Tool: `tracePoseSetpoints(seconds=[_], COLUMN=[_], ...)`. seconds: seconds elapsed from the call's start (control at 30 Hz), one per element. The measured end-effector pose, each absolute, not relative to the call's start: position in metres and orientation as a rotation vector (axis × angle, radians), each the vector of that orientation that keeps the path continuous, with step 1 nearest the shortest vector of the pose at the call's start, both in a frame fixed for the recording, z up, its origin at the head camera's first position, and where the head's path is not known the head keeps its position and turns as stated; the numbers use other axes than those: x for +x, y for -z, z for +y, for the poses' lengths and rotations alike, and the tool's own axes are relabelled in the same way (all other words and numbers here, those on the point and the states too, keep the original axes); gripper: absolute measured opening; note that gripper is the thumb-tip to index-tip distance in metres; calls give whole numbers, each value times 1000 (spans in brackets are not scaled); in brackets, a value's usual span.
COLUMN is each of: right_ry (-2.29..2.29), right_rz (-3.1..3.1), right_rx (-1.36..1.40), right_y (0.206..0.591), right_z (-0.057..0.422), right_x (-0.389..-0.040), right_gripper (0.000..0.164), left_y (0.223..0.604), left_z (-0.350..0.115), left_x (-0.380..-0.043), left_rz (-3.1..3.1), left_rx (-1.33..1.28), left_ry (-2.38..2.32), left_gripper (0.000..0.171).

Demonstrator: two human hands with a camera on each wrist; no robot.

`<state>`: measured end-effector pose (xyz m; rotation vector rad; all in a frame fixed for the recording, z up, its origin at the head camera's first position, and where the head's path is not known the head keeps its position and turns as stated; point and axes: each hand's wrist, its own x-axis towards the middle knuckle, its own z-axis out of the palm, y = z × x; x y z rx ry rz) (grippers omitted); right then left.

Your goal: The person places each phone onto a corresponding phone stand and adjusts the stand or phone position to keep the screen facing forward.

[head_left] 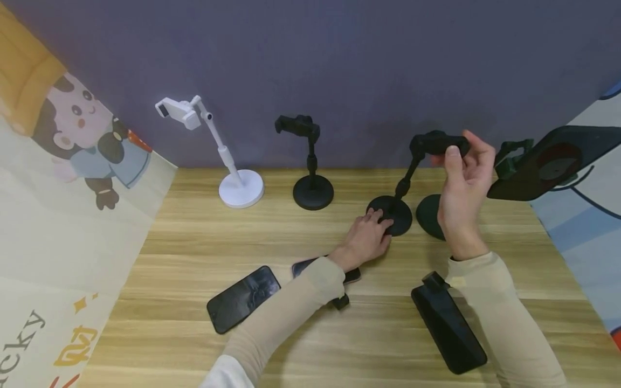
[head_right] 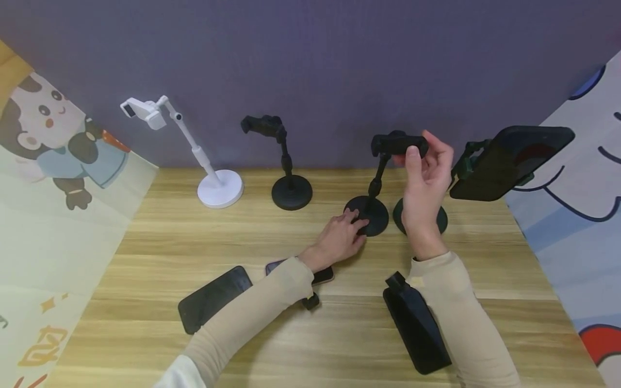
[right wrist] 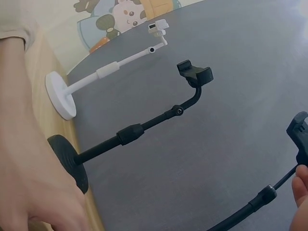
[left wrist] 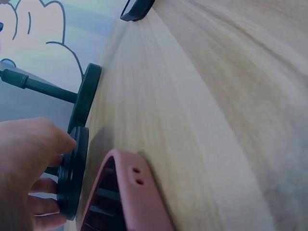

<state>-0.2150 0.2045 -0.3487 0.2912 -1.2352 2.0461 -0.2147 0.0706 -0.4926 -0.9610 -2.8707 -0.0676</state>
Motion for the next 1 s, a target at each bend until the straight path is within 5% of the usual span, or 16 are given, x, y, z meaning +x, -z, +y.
tracePoseSetpoints(seconds=[1.0], right_ry=[-1846], right_rz=[-1369], right_rx=[329], right_y=[347], right_z=[208], right_x=[-217], right_gripper=[32], left_y=[486], left_z=[69], left_x=[-211], left_rz=[-2936], left_rx=[-1031], left_ry=[-82], left_gripper=[48])
